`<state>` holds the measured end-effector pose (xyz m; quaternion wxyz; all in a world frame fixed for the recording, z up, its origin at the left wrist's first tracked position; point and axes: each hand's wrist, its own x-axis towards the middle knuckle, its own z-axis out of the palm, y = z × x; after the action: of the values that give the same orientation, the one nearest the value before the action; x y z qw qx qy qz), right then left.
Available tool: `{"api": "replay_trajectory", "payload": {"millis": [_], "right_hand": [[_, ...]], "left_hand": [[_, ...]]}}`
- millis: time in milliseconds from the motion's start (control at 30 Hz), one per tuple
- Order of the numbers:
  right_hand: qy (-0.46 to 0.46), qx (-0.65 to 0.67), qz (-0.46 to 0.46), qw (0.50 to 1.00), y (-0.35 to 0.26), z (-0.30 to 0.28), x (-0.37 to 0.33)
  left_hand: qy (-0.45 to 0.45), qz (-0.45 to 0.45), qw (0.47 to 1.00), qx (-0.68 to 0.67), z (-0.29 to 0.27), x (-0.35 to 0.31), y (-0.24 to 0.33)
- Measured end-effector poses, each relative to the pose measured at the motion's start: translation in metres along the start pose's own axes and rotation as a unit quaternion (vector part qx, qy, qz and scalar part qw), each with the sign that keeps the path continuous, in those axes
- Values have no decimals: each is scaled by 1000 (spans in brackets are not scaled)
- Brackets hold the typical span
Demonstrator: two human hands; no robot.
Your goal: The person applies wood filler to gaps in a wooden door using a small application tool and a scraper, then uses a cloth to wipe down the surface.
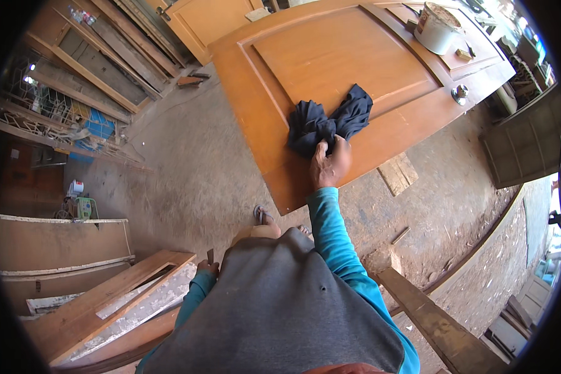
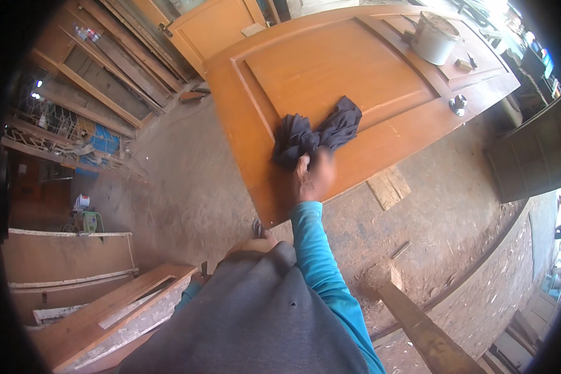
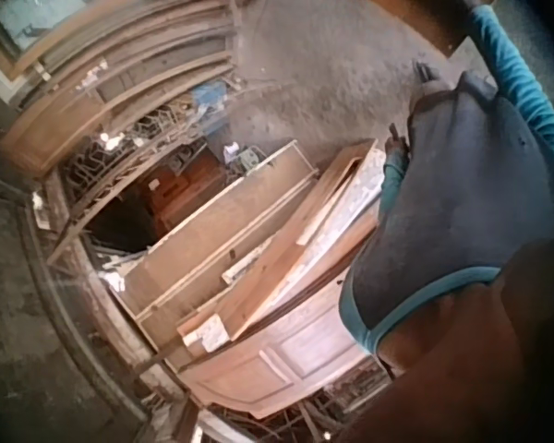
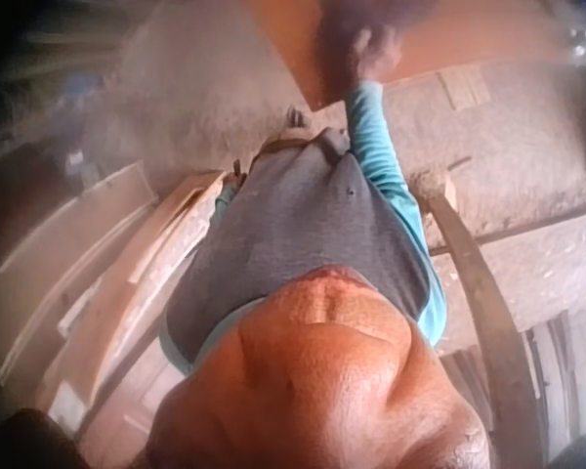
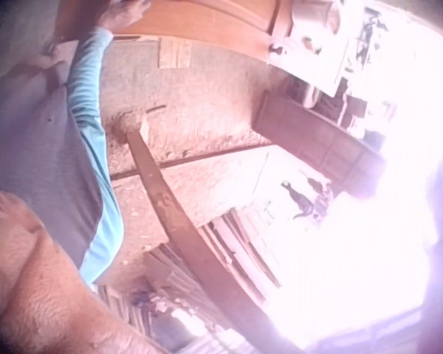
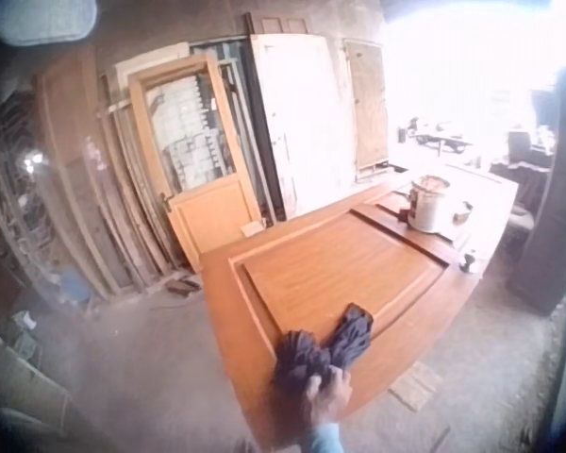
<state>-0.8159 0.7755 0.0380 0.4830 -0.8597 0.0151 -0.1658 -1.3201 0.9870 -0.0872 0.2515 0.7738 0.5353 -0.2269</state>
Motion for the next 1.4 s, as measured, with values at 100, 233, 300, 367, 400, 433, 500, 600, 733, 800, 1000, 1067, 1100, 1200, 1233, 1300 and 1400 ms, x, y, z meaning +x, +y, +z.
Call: {"api": "replay_trajectory", "payload": {"millis": [100, 233, 300, 367, 400, 433, 500, 600, 733, 800, 1000, 1067, 1100, 1200, 1233, 1300, 1400], "right_hand": [[-5, -12, 7, 1000, 1, -1, 2], [-2, -10, -9, 1000, -4, -1, -1], [-17, 12, 5, 1000, -3, -1, 0], [-22, 8, 6, 1000, -2, 0, 0], [-25, 7, 8, 1000, -2, 0, 0], [-28, 5, 7, 1000, -2, 1, 0], [-17, 6, 6, 1000, 0, 2, 0], [-1, 7, -9, 1000, 5, 5, 2], [42, 41, -17, 998, 3, 7, 2], [58, 37, -23, 997, -6, 5, 2], [77, 63, 9, 995, -23, 3, 3], [95, 31, 22, 995, -26, 8, 1], [100, 7, 16, 995, -17, 10, 0], [100, -59, 44, 992, -6, 15, -1], [83, -115, 60, 988, -5, 14, -1], [108, -181, 11, 978, 4, 16, -1], [174, -194, 5, 965, -12, 21, 1]], "left_hand": [[-11, -13, 998, -68, -18, -17, 44], [2, -19, 999, -32, -5, -12, 23], [3, 0, 1000, -6, 10, 1, 8], [-13, -9, 1000, -8, 19, 6, -2], [-26, -16, 999, -9, 22, 9, -7], [-28, -18, 999, -10, 25, 11, -12], [-10, -1, 1000, -6, 31, 13, -20], [-18, -8, 1000, -23, 36, 21, -22], [-34, 40, 998, -26, 41, 49, -57], [-68, 38, 997, 24, 40, 63, -66], [-76, 36, 996, 17, 9, 101, -32], [-55, 36, 998, 14, -16, 120, -25], [-39, 31, 999, 7, -27, 127, -22], [-49, 34, 997, -41, -85, 141, 28], [-58, 13, 994, -88, -109, 139, 46], [-69, -2, 989, -128, -133, 158, 46], [-96, -30, 978, -183, -162, 194, 38]]}}
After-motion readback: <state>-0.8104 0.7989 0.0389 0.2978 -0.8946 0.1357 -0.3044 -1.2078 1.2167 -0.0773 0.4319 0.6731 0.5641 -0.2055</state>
